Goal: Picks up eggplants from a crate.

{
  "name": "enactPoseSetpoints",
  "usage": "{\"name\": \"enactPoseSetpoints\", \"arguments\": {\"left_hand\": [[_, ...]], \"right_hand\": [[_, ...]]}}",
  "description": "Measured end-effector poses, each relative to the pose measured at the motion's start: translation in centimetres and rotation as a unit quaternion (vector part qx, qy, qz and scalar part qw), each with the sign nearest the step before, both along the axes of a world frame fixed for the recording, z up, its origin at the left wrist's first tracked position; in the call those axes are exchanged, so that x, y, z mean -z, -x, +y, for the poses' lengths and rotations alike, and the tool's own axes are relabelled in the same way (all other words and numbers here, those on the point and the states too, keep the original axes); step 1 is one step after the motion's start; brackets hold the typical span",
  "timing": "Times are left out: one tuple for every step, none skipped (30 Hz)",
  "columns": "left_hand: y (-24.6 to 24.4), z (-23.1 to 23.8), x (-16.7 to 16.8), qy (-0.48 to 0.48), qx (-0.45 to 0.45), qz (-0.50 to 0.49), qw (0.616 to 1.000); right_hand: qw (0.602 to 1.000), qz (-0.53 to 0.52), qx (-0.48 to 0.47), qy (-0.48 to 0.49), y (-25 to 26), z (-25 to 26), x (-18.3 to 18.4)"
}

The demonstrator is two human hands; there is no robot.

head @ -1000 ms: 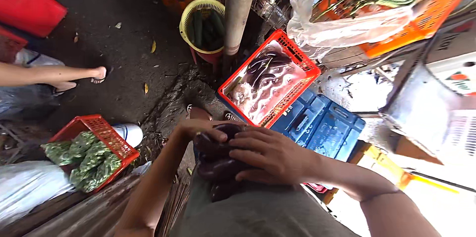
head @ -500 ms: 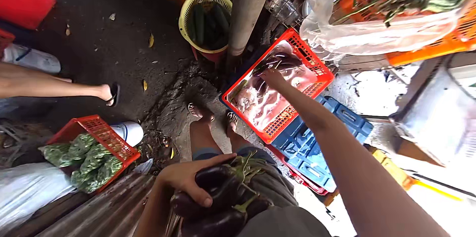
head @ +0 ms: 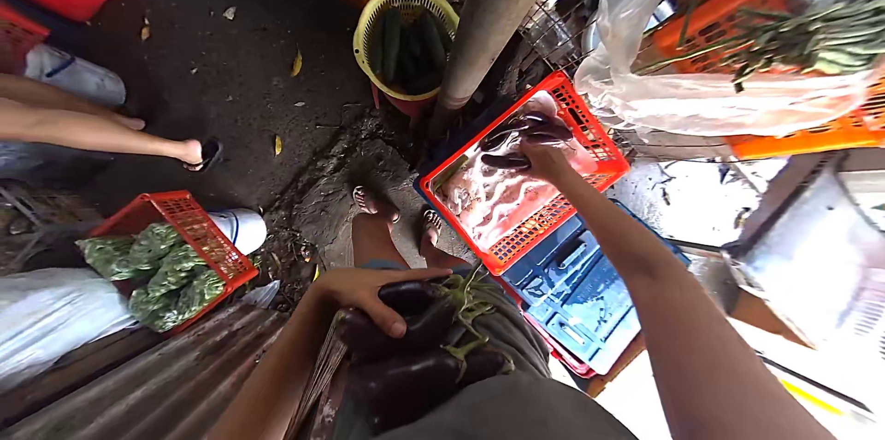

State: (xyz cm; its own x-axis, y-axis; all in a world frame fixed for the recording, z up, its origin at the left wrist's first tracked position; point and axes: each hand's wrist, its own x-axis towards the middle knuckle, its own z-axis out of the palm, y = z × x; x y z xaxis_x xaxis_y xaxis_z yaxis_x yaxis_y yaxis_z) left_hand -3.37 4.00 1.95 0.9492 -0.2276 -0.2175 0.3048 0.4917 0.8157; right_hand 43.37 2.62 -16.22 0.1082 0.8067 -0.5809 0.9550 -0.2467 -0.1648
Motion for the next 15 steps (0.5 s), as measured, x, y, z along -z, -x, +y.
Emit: {"name": "enactPoseSetpoints", "arguments": {"left_hand": [[-0.8,0.3,-0.4,-0.013,0.009,0.011,1.000],[-1.6,0.6,-0.8,-0.026,0.018,0.017,0.999],[-2.4,0.9,-1.3,-0.035,0.030,0.016,0.999],[-3.1,1.2,-1.8,-0.049,0.037,0.013,0.998],[-3.8,1.4,-2.2,-0.064,0.042,0.012,0.997],[-4.4,1.6,-2.6,-0.079,0.043,0.013,0.996],[-4.9,1.7,-3.0,-0.088,0.039,0.011,0.995],[-5.3,1.7,-3.4,-0.093,0.032,0.011,0.995],[-5.7,1.7,-3.8,-0.092,0.021,0.023,0.995],[-6.0,1.7,-4.5,-0.083,0.003,0.050,0.995],[-6.3,1.5,-5.0,-0.067,-0.015,0.093,0.993],[-6.6,1.5,-5.8,-0.061,-0.018,0.119,0.991],[-7.0,1.7,-6.0,-0.053,-0.011,0.120,0.991],[-7.3,1.8,-5.9,-0.052,-0.007,0.122,0.991],[-7.7,1.8,-5.9,-0.054,-0.002,0.127,0.990]], "right_hand": [[0.999,0.010,0.030,-0.022,0.0,-0.5,-2.4],[0.996,0.031,0.055,-0.056,0.0,-1.2,-5.0],[0.990,0.060,0.068,-0.108,0.0,-2.1,-7.1],[0.981,0.092,0.083,-0.149,0.2,-3.0,-9.6],[0.970,0.123,0.100,-0.182,0.7,-4.0,-12.2],[0.958,0.154,0.124,-0.210,1.5,-5.2,-14.8],[0.941,0.183,0.149,-0.242,2.3,-6.5,-17.0],[0.921,0.213,0.173,-0.277,3.2,-8.1,-18.6],[0.896,0.255,0.196,-0.305,4.4,-9.6,-20.0],[0.864,0.309,0.217,-0.333,5.8,-10.6,-21.2],[0.823,0.370,0.237,-0.359,7.4,-11.5,-22.4],[0.782,0.425,0.260,-0.375,9.1,-12.2,-23.6],[0.744,0.469,0.279,-0.386,10.8,-12.8,-24.9],[0.715,0.500,0.293,-0.391,12.5,-13.3,-26.0],[0.692,0.528,0.299,-0.391,14.0,-13.7,-27.1]]}}
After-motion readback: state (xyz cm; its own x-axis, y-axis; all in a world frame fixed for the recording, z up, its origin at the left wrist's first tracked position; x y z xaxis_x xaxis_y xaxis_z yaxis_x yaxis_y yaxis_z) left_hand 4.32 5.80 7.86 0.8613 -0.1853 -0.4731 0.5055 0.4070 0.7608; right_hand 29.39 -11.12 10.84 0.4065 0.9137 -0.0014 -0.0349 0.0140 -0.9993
